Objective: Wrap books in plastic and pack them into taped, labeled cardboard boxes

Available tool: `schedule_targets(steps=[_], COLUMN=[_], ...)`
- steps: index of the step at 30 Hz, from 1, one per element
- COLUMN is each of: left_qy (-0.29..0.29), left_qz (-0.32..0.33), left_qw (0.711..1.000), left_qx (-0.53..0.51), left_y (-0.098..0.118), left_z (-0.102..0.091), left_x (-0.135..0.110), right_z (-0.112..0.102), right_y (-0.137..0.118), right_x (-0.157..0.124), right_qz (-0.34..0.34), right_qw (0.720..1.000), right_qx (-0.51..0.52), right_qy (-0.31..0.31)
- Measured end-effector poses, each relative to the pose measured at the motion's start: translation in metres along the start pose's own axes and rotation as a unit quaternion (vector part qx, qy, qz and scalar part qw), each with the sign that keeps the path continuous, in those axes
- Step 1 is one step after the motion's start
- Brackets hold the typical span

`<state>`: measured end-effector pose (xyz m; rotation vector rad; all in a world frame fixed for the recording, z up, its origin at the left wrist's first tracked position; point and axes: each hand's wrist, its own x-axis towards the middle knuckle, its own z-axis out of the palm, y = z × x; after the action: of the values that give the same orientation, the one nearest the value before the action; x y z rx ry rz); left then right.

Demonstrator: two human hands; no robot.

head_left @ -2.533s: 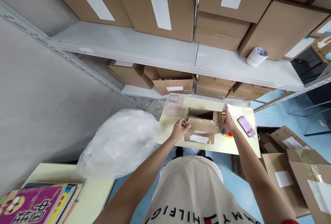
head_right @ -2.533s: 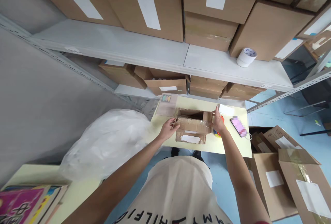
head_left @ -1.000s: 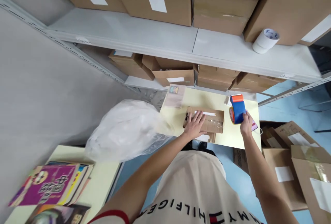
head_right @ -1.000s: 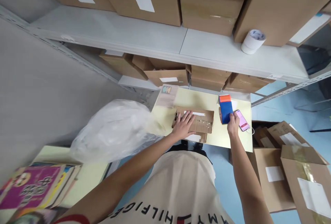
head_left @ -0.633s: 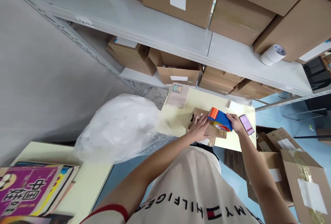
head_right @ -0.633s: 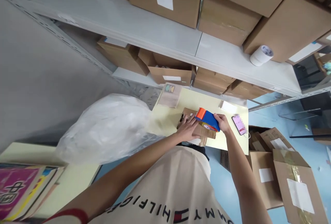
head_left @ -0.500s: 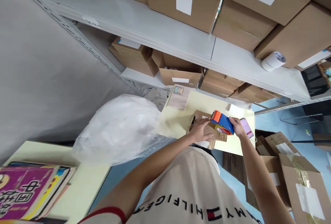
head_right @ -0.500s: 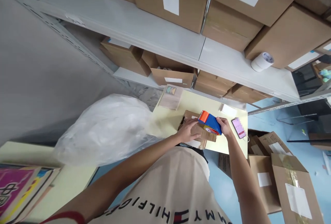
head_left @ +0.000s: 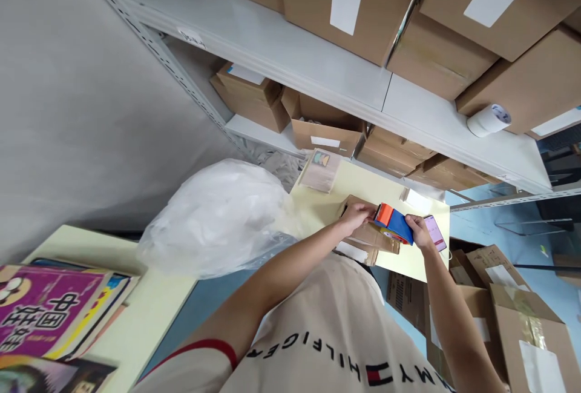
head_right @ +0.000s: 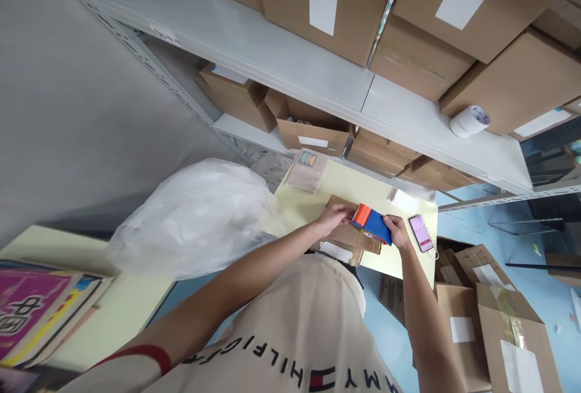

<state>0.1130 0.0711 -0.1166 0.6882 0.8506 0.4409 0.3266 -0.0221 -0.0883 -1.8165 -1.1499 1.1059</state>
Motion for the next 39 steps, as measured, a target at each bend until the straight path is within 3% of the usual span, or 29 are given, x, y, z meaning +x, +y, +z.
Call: schedule_targets(steps=[4,7,15,20,25,31,36,38,39], left_qy=[0.057,0.076,0.183,0.209,0.199,0.192,0.127,0.058,0.005], left_qz=[0.060,0.082,0.093,0.100,0.112,0.099,0.166,0.228,0.266], left_qw=[0.993,0.984,0.952,0.910,0.882,0.851,0.842,0.816,0.787], left_qx=[0.090,0.136,0.226,0.343,0.413,0.479,0.497,0.528,0.556], left_y=[-0.001,-0.001,0.004,-0.004,-0.023,-0.047,-0.045,-0.034,-0.028], left_z=[0.001,-0.009,-0.093,-0.108,-0.100,-0.100,-0.108,-0.105,-0.101], left_x=[0.003,0.002,-0.008,0.007,0.016,0.024,0.021,0.015,0.013], right_z=[0.004,0.007,-0.010,0.000,0.013,0.010,0.008,0.007,0.006], right_y=[-0.011,-0.020,-0.016,-0.018,-0.022,-0.023,-0.021,-0.021,-0.021], right_x=[-0.002,-0.004,-0.023,-0.019,-0.013,-0.018,-0.020,-0.020,-0.020], right_qz=[-0.004,-0.012,-0.013,-0.031,-0.044,-0.052,-0.031,-0.025,-0.024], right_qw=[0.999,0.997,0.981,0.965,0.961,0.959,0.961,0.961,0.961], right_qx=[-0.036,-0.073,-0.187,-0.247,-0.262,-0.269,-0.266,-0.268,-0.270], right_qy=[0.002,0.013,0.053,0.078,0.076,0.071,0.071,0.064,0.059])
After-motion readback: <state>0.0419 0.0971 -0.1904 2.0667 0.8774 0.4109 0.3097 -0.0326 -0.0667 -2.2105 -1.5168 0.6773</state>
